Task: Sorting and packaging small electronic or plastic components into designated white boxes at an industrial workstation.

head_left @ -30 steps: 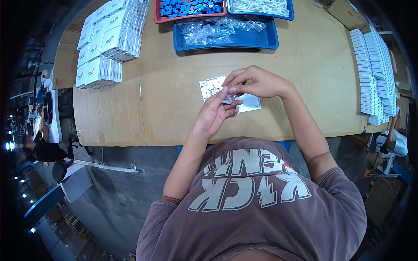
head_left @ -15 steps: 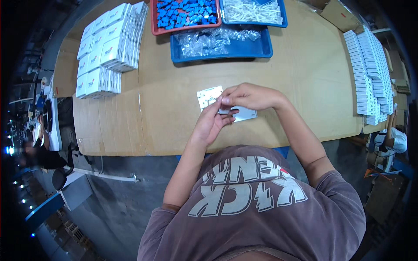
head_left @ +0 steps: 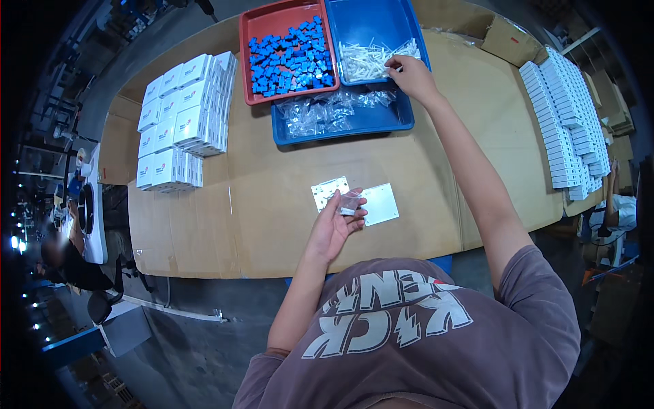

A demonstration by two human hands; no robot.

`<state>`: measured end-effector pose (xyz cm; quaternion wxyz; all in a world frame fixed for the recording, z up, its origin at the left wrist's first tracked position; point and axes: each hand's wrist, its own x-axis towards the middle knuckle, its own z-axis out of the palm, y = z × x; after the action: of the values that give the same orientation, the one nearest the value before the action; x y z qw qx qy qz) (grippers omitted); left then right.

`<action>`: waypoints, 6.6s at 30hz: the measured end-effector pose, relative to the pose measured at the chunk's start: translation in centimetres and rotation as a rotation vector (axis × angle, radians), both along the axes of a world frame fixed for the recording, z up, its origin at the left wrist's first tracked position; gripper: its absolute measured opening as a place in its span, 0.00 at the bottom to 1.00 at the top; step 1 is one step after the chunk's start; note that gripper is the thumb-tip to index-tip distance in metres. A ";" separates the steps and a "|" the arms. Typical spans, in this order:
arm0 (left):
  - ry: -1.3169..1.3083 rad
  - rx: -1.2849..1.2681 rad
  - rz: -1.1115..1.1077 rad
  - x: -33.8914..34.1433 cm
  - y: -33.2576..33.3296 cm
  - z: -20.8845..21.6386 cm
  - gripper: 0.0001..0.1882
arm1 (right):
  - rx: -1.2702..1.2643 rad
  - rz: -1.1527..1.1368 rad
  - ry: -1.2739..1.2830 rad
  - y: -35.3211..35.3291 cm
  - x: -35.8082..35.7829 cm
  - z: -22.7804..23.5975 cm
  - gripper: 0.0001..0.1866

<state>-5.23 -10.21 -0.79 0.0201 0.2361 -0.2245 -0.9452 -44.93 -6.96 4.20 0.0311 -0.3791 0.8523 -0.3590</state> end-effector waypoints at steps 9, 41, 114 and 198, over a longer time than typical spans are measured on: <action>-0.002 -0.023 0.013 0.7 -0.1 0.0 0.29 | 0.241 -0.183 0.111 -1.2 -1.5 -0.8 0.11; 0.153 0.273 0.108 0.4 -0.8 0.5 0.28 | -0.465 0.111 -0.617 4.0 6.9 3.6 0.08; -0.097 -0.677 0.469 -2.1 0.5 0.7 0.10 | -0.462 0.314 -1.040 6.2 22.9 -2.0 0.19; -0.060 -0.618 0.465 -2.1 0.3 1.1 0.09 | -0.706 0.174 -1.575 6.5 25.2 -5.0 0.08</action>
<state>-7.31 -9.88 0.32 0.2977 0.2911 -0.4395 -0.7959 -19.77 -0.45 -0.79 0.5200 -0.0717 0.3892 -0.7570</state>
